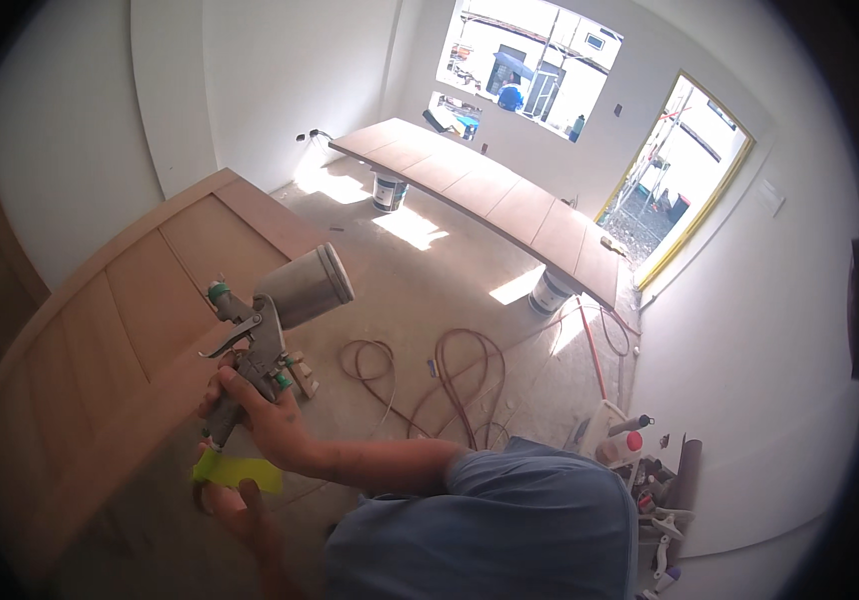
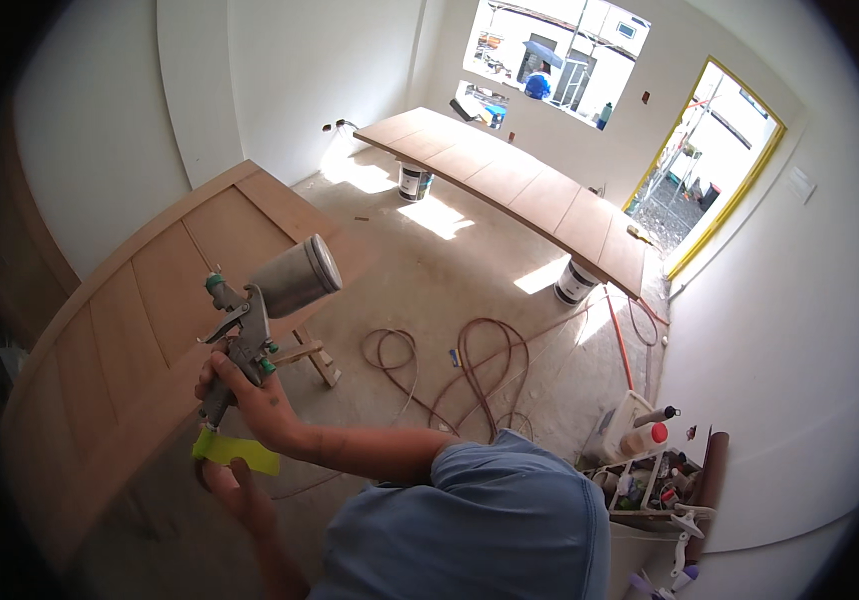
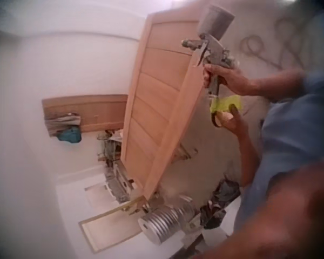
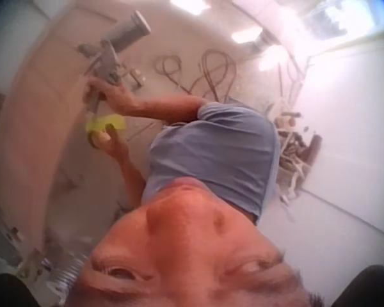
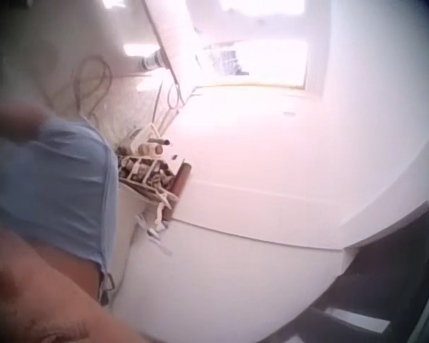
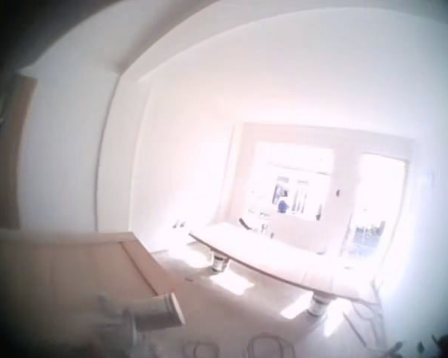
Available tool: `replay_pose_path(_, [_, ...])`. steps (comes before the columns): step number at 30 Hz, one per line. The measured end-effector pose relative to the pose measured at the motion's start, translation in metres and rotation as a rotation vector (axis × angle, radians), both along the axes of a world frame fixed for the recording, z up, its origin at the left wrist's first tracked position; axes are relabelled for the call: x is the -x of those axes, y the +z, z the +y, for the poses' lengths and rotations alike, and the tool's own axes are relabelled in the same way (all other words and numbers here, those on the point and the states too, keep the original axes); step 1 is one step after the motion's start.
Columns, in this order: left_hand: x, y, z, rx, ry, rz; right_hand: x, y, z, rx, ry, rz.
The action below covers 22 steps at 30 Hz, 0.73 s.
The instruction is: The person uses a spray gun to apply a finish to a large wooden door panel. They then retrieve a roll of tape from a bag and wrap it around the spray gun's hose.
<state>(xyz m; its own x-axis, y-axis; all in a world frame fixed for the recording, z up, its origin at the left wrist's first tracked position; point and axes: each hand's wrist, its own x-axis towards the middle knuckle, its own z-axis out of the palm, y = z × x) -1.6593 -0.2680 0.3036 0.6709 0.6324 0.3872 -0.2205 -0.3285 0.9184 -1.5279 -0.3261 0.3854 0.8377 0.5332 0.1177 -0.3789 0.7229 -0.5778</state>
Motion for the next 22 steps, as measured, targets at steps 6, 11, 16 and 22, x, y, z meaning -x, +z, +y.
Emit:
replay_pose_path(6, [-0.050,0.013,-0.032,-0.008,-0.094,0.014,-0.040,0.020,-0.035,-0.061,-0.156,0.029])
replay_pose_path(11, [-0.083,0.000,-0.047,-0.263,-0.013,0.102,-0.070,0.025,-0.048,-0.151,-0.171,0.104])
replay_pose_path(16, [-0.090,-0.004,-0.052,-0.226,-0.060,0.162,-0.076,0.035,-0.059,-0.080,-0.253,0.137])
replay_pose_path(22, [-0.097,-0.013,-0.068,0.111,-0.138,0.116,-0.088,0.029,-0.074,-0.043,-0.165,0.175])
